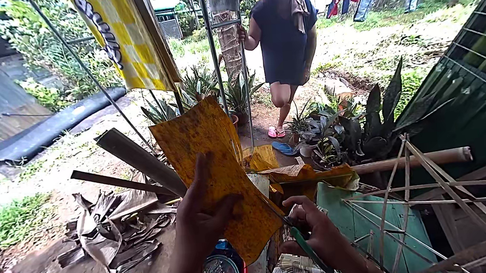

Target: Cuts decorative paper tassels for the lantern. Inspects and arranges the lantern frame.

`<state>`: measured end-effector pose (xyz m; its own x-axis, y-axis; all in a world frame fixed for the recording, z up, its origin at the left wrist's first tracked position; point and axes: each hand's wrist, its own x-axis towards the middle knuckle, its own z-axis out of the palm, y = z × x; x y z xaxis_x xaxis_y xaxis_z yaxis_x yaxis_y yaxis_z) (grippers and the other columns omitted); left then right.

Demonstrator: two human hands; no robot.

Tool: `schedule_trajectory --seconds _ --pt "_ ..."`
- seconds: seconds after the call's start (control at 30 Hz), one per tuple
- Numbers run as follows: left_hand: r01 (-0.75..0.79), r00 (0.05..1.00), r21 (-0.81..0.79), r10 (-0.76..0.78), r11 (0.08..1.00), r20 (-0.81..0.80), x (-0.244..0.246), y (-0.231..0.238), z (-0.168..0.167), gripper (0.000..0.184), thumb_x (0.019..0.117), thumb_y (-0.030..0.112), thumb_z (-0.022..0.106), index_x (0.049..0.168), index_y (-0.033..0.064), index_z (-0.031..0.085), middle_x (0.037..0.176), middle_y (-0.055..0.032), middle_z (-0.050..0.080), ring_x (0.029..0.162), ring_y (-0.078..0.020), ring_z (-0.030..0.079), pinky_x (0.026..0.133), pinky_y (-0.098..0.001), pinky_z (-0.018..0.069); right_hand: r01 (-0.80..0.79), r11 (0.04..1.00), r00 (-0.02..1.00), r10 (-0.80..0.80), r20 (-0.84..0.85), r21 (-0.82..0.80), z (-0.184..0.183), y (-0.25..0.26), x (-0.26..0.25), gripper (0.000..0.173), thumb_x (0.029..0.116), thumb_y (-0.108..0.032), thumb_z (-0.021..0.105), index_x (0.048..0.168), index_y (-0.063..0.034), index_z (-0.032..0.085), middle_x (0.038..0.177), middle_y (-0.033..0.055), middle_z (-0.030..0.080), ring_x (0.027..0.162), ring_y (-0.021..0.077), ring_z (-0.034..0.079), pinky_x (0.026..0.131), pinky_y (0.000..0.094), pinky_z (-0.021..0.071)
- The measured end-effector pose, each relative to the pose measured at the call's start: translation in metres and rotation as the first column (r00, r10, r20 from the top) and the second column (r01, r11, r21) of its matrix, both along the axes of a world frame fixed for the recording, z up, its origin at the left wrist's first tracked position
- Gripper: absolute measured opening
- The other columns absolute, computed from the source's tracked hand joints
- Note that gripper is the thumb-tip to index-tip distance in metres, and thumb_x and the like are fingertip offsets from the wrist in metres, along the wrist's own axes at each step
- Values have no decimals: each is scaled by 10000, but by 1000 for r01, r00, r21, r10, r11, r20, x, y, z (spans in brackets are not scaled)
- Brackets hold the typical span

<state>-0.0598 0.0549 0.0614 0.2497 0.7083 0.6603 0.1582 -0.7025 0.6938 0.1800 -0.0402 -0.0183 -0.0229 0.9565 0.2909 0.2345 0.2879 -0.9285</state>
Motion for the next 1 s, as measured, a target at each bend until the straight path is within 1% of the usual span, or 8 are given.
schedule_trajectory --seconds 0.13,0.2,0.4,0.5,0.6,0.73,0.87,1.0 --pt "4 1000 5 -4 1000 4 1 0 -1 941 843 170 822 1623 203 297 1546 9 490 1225 -59 618 977 -233 563 10 1000 1000 -10 -10 10 0 0 -2 729 732 -545 869 1229 -103 573 761 -58 628 594 -11 574 541 155 509" --pt "5 1000 6 -5 1000 5 1 2 -1 937 845 163 818 1622 191 296 1547 -3 488 1221 -67 622 973 -237 566 12 1000 1000 -12 -22 17 -1 0 -2 706 730 -539 873 1205 -108 577 749 -61 622 584 -13 569 532 153 505" --pt "21 999 5 -21 1000 -24 7 -1 -3 924 849 173 822 1618 184 311 1511 -12 526 1196 -74 637 970 -237 569 5 1000 998 -5 -59 3 1 -1 -2 793 724 -539 879 1267 -95 509 762 -52 629 595 12 592 544 180 528" --pt "20 999 31 -20 999 -26 9 -1 -5 919 855 173 815 1620 162 305 1529 -26 511 1236 -77 615 1008 -242 547 7 1000 996 -6 -85 13 0 0 -3 816 729 -526 881 1291 -86 486 766 -49 639 597 11 601 548 177 531" --pt "17 999 52 -15 999 -30 11 -2 -4 918 856 183 818 1619 163 307 1510 -27 528 1227 -79 619 1010 -252 550 8 1000 996 -5 -93 29 -1 0 -3 795 735 -530 876 1276 -91 494 749 -48 633 592 17 605 552 185 541" --pt "19 999 66 -16 998 -51 12 -2 -2 905 864 195 809 1619 180 310 1520 -26 519 1250 -79 604 1027 -256 538 14 999 996 -9 -86 49 -2 0 -2 750 743 -500 881 1247 -88 511 714 -47 620 559 11 574 520 177 514" --pt "30 996 59 -24 998 -85 15 -3 -4 890 864 214 812 1613 202 331 1475 -15 566 1233 -73 616 1035 -262 533 8 1000 994 -6 -110 16 0 0 -2 819 720 -506 895 1290 -92 477 749 -42 638 587 30 611 546 197 548" --pt "57 996 52 -53 997 -78 19 -5 -10 862 876 204 801 1607 180 345 1505 -32 542 1261 -92 603 1052 -269 520 15 1000 989 -12 -144 23 1 0 -5 807 729 -486 896 1294 -94 472 761 -32 646 602 38 622 563 199 556"
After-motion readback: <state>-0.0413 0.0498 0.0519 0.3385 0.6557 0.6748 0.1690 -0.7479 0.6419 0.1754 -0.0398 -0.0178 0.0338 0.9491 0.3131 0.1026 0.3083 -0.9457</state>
